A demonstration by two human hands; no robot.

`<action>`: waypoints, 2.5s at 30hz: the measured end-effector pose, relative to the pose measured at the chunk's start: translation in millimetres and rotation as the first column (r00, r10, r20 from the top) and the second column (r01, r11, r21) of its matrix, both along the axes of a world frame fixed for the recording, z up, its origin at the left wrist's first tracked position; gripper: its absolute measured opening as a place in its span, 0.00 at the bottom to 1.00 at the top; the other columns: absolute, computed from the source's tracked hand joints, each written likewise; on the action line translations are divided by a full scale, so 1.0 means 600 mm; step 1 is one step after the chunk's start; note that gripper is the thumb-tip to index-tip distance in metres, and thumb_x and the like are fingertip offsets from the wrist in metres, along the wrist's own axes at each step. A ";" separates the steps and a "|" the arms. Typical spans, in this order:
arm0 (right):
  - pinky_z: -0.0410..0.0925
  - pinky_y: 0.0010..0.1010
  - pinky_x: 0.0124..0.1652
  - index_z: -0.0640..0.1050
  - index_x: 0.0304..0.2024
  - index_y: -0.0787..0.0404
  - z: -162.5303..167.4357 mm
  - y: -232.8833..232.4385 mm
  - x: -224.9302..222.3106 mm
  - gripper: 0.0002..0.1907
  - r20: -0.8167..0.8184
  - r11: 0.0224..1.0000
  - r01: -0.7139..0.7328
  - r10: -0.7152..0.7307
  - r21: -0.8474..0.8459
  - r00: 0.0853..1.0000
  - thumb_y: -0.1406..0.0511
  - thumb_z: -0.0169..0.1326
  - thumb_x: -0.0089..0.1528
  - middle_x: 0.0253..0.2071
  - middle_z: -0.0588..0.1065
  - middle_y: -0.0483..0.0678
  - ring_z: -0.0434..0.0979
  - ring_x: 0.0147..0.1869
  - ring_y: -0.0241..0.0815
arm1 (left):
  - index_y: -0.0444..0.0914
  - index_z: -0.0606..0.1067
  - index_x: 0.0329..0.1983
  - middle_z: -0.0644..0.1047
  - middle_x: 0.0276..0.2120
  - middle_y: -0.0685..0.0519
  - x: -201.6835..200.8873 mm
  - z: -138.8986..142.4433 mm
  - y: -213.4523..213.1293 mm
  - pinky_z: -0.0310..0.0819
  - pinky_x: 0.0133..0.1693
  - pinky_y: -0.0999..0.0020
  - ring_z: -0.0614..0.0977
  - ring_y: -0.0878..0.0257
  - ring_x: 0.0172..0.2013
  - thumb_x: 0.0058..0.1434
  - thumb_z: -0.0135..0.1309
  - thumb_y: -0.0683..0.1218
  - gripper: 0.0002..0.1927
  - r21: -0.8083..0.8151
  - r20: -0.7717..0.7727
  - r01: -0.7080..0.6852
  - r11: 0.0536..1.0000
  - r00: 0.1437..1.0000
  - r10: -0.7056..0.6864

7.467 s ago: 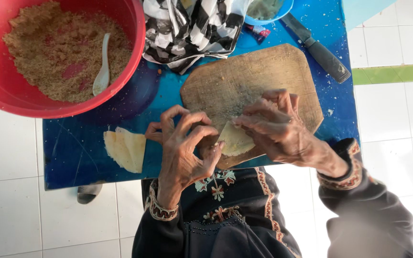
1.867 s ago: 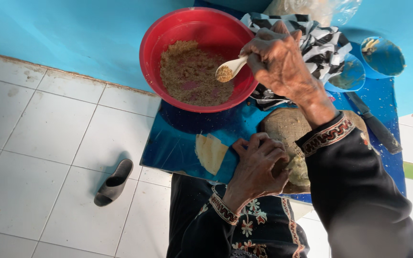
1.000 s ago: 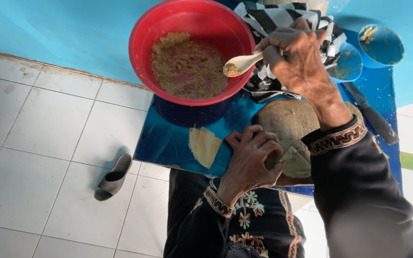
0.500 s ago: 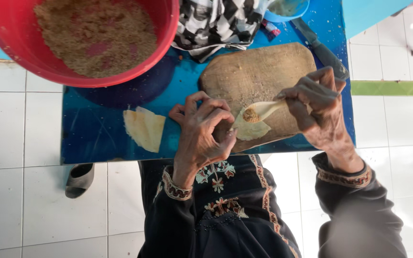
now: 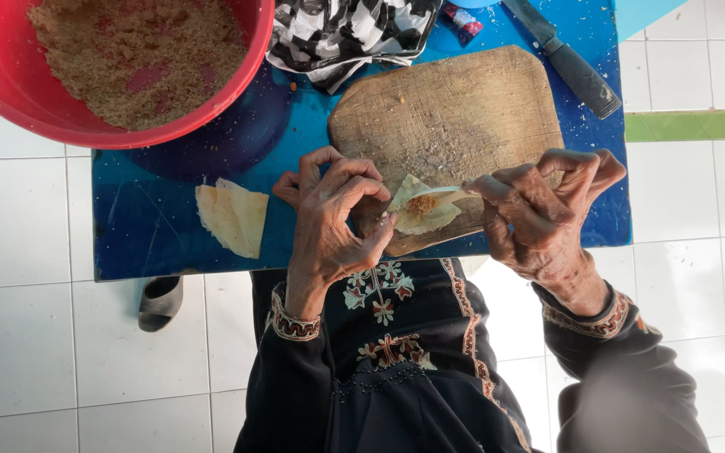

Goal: The person takes triangular pastry wrappers, places a portion of brown filling onto each one from a red bowl using a spoon and fingers, and folds and seals the wrappers closed by hand on a wooden board, working one piece at a time.

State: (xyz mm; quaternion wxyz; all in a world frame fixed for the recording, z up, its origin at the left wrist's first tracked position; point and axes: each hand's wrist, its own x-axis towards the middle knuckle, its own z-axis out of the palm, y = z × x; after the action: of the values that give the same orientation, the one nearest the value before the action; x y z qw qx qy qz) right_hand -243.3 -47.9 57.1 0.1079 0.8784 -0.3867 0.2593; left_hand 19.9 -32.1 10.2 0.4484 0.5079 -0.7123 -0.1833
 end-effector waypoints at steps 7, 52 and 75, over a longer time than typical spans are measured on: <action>0.48 0.51 0.58 0.84 0.45 0.54 -0.008 -0.002 0.001 0.10 0.077 0.998 -0.006 0.001 0.063 0.997 0.65 0.59 0.61 0.42 0.78 0.38 0.61 0.54 0.49 | 0.45 0.78 0.33 0.78 0.46 0.62 0.001 -0.002 -0.001 0.50 0.58 0.51 0.70 0.57 0.56 0.48 0.67 0.48 0.12 0.001 -0.007 0.007 1.000 1.000 -0.007; 0.49 0.49 0.55 0.85 0.44 0.52 -0.035 0.007 -0.017 0.09 0.087 1.000 0.013 -0.012 -0.020 0.996 0.67 0.62 0.61 0.41 0.76 0.38 0.61 0.57 0.50 | 0.46 0.78 0.32 0.78 0.47 0.62 -0.002 0.008 0.001 0.49 0.59 0.52 0.69 0.57 0.57 0.48 0.68 0.48 0.11 0.025 -0.048 0.008 1.000 0.999 -0.007; 0.56 0.32 0.50 0.83 0.45 0.56 0.018 -0.030 0.012 0.05 0.302 0.956 -0.001 -0.092 0.293 0.949 0.69 0.56 0.70 0.33 0.73 0.39 0.62 0.47 0.38 | 0.45 0.76 0.38 0.76 0.47 0.62 -0.010 -0.009 -0.001 0.53 0.59 0.54 0.69 0.56 0.58 0.53 0.62 0.45 0.10 -0.011 -0.197 -0.005 1.000 0.980 0.003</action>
State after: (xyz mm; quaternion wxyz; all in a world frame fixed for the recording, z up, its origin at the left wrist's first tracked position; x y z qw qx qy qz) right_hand -236.3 -65.9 68.1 -0.0782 0.8233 -0.4529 0.3330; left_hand 13.9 -32.4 4.7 0.5199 0.4863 -0.6644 -0.2277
